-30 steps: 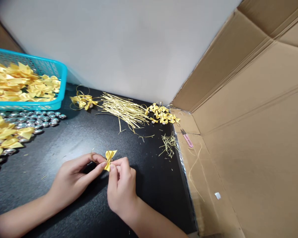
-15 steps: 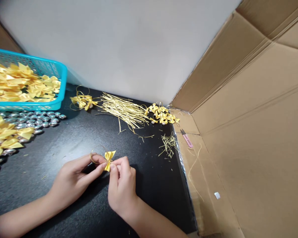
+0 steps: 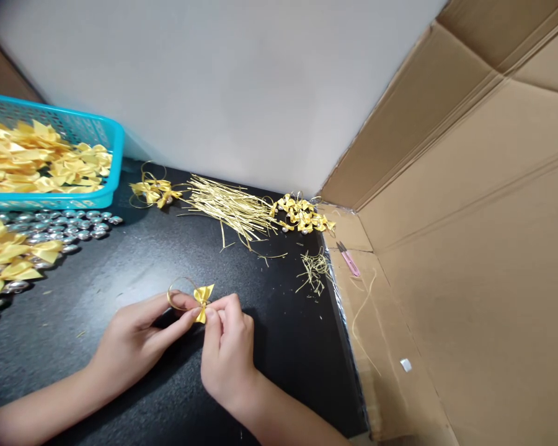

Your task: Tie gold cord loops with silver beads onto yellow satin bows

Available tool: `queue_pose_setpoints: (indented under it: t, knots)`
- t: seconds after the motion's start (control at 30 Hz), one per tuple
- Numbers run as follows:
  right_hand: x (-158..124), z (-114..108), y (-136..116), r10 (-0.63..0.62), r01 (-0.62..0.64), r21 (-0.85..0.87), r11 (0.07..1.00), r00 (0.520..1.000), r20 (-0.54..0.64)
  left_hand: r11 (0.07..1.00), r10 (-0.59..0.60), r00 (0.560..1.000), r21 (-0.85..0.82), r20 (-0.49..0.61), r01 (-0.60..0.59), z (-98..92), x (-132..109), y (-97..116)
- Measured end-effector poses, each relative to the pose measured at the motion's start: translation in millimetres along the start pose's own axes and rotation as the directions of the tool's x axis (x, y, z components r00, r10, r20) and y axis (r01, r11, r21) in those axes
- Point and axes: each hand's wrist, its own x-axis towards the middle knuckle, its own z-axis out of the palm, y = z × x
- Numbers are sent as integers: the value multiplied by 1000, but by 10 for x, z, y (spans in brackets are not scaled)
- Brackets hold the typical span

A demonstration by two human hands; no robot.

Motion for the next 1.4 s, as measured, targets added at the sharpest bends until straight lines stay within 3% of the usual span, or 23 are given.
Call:
queue_pose_setpoints:
  t: [0.47,0.77,1.4]
  knots:
    - [-9,-9,24,31,-34,93,995,999,33,1000,-20,1000,3,-17,20,-30,-5,8]
    - [1,-48,1,-31,31,2,1000,999,24,995,-83,994,-56,-66,79,-1,-42,-24]
    - [-25,-42,64,14,-19,84,996,998,61,996,-63,998,-71,-11,62,-49,-33,-9]
